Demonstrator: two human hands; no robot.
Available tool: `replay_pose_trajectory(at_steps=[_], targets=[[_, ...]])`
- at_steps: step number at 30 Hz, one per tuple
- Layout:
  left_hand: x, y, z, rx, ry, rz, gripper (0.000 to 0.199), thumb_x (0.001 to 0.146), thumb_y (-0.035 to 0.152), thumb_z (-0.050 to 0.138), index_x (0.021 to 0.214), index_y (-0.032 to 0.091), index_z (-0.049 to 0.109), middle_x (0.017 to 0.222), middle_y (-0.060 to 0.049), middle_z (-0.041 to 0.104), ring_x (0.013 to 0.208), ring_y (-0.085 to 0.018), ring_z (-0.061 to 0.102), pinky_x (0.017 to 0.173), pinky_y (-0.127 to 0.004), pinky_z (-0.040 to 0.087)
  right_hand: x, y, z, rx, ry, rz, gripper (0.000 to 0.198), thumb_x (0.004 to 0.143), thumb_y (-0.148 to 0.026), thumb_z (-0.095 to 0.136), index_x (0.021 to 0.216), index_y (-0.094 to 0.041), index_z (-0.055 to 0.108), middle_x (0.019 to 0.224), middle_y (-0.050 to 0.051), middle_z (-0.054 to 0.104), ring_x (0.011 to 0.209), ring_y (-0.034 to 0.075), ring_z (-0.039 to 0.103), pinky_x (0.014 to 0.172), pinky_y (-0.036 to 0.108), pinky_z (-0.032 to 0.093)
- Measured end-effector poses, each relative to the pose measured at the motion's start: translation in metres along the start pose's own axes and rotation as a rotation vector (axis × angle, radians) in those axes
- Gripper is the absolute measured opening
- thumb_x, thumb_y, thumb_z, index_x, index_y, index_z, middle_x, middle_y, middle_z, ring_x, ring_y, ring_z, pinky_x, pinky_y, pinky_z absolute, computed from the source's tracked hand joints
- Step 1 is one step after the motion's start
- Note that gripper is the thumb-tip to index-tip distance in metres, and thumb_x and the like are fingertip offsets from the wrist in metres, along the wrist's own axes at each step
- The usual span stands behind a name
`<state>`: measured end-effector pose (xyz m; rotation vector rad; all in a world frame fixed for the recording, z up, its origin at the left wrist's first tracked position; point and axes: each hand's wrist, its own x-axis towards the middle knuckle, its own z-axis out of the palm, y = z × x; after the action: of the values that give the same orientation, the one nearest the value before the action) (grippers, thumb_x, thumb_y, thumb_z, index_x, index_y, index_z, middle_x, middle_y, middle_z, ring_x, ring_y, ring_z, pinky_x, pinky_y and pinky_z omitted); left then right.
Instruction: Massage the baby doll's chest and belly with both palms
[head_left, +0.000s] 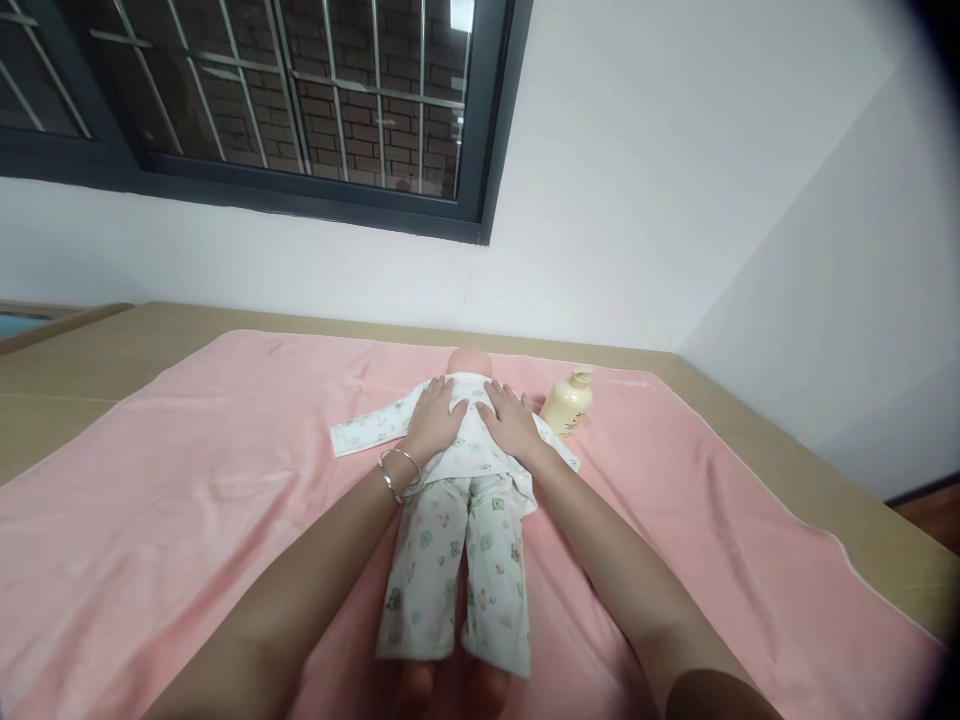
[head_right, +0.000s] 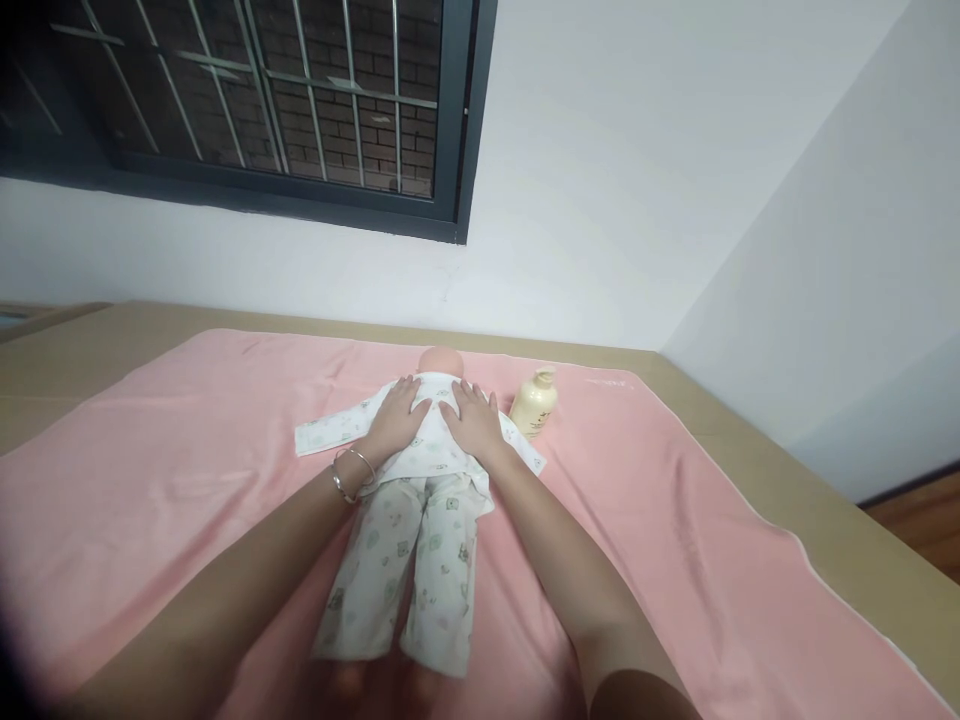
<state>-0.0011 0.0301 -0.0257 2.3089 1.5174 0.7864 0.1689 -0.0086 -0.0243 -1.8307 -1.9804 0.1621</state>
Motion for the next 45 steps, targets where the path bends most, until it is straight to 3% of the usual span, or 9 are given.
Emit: replay_pose_trajectory(at_steps=[14, 18, 20, 25, 28, 31, 37, 41, 45], targets=[[-0.002, 0.001, -0.005, 0.092, -0.007, 0.04, 0.055, 0.099, 0.041, 0.035, 0.146, 0.011, 0.04, 0.157, -0.016, 0.036, 0.148, -0.027, 0.027, 0.12, -0.043, 0.022, -0.001, 0.0, 0.0, -0.016, 0.056, -0.022, 0.058, 0.102, -0.051, 0.025, 0.151, -0.02, 0.036, 0.158, 0.008, 0.035, 0.147, 0.025, 0.027, 0.119, 0.05, 0.014], [-0.014, 0.019, -0.023, 0.247, -0.063, 0.075, 0.052, 0.099, 0.033, 0.035, 0.142, 0.007, 0.043, 0.151, -0.022, 0.043, 0.143, -0.032, 0.037, 0.115, -0.047, 0.029, -0.016, -0.023, -0.007, -0.146, 0.067, -0.019, 0.055, 0.102, -0.038, 0.025, 0.147, -0.01, 0.042, 0.151, 0.017, 0.043, 0.143, 0.029, 0.034, 0.118, 0.052, 0.014], [-0.023, 0.035, -0.037, 0.317, -0.137, 0.131, 0.045, 0.093, 0.023, 0.042, 0.134, 0.007, 0.053, 0.141, -0.022, 0.054, 0.134, -0.032, 0.049, 0.11, -0.044, 0.035, -0.03, -0.043, -0.011, -0.236, 0.081, -0.055, 0.054, 0.099, -0.029, 0.03, 0.143, -0.001, 0.045, 0.144, 0.024, 0.049, 0.138, 0.032, 0.041, 0.119, 0.05, 0.011], [-0.032, 0.053, -0.058, 0.283, -0.229, 0.243, 0.029, 0.085, 0.011, 0.045, 0.1, 0.015, 0.07, 0.108, -0.015, 0.072, 0.107, -0.027, 0.066, 0.099, -0.035, 0.045, -0.047, -0.068, -0.013, -0.186, 0.039, -0.21, 0.056, 0.09, -0.023, 0.044, 0.142, -0.003, 0.047, 0.146, 0.021, 0.049, 0.14, 0.031, 0.04, 0.121, 0.045, 0.009], [-0.02, 0.035, -0.049, 0.163, -0.159, 0.223, 0.038, 0.09, 0.014, 0.039, 0.12, 0.013, 0.063, 0.129, -0.014, 0.065, 0.122, -0.024, 0.059, 0.107, -0.035, 0.04, -0.028, -0.046, -0.01, 0.002, 0.085, -0.184, 0.049, 0.096, -0.024, 0.034, 0.14, -0.013, 0.051, 0.147, 0.011, 0.051, 0.14, 0.024, 0.04, 0.12, 0.044, 0.016], [-0.005, 0.008, -0.031, 0.067, -0.108, 0.21, 0.047, 0.097, 0.027, 0.035, 0.14, 0.012, 0.049, 0.152, -0.012, 0.045, 0.143, -0.023, 0.038, 0.118, -0.038, 0.027, -0.005, -0.014, -0.004, 0.123, 0.107, -0.129, 0.049, 0.1, -0.033, 0.031, 0.14, -0.012, 0.05, 0.148, 0.011, 0.049, 0.141, 0.02, 0.039, 0.118, 0.038, 0.023], [0.0, -0.006, -0.013, 0.117, -0.072, 0.053, 0.061, 0.099, 0.046, 0.034, 0.148, 0.01, 0.038, 0.159, -0.016, 0.031, 0.148, -0.03, 0.025, 0.12, -0.043, 0.022, 0.008, 0.009, 0.001, 0.103, 0.045, 0.012, 0.058, 0.102, -0.046, 0.026, 0.146, -0.011, 0.042, 0.153, 0.015, 0.041, 0.146, 0.023, 0.03, 0.121, 0.047, 0.012], [-0.007, 0.011, -0.029, 0.199, -0.119, 0.102, 0.052, 0.099, 0.033, 0.034, 0.143, 0.007, 0.044, 0.154, -0.019, 0.04, 0.143, -0.031, 0.035, 0.116, -0.043, 0.027, 0.0, -0.008, -0.008, 0.027, -0.028, 0.047, 0.053, 0.102, -0.038, 0.027, 0.145, -0.011, 0.042, 0.154, 0.016, 0.039, 0.146, 0.026, 0.03, 0.118, 0.051, 0.017], [-0.012, 0.029, -0.057, 0.174, -0.242, 0.104, 0.036, 0.093, 0.025, 0.041, 0.119, 0.018, 0.065, 0.13, -0.012, 0.065, 0.116, -0.027, 0.062, 0.094, -0.036, 0.047, -0.021, -0.037, -0.027, -0.079, -0.084, -0.091, 0.045, 0.098, -0.025, 0.032, 0.133, -0.007, 0.053, 0.147, 0.021, 0.047, 0.14, 0.03, 0.039, 0.115, 0.049, 0.022]])
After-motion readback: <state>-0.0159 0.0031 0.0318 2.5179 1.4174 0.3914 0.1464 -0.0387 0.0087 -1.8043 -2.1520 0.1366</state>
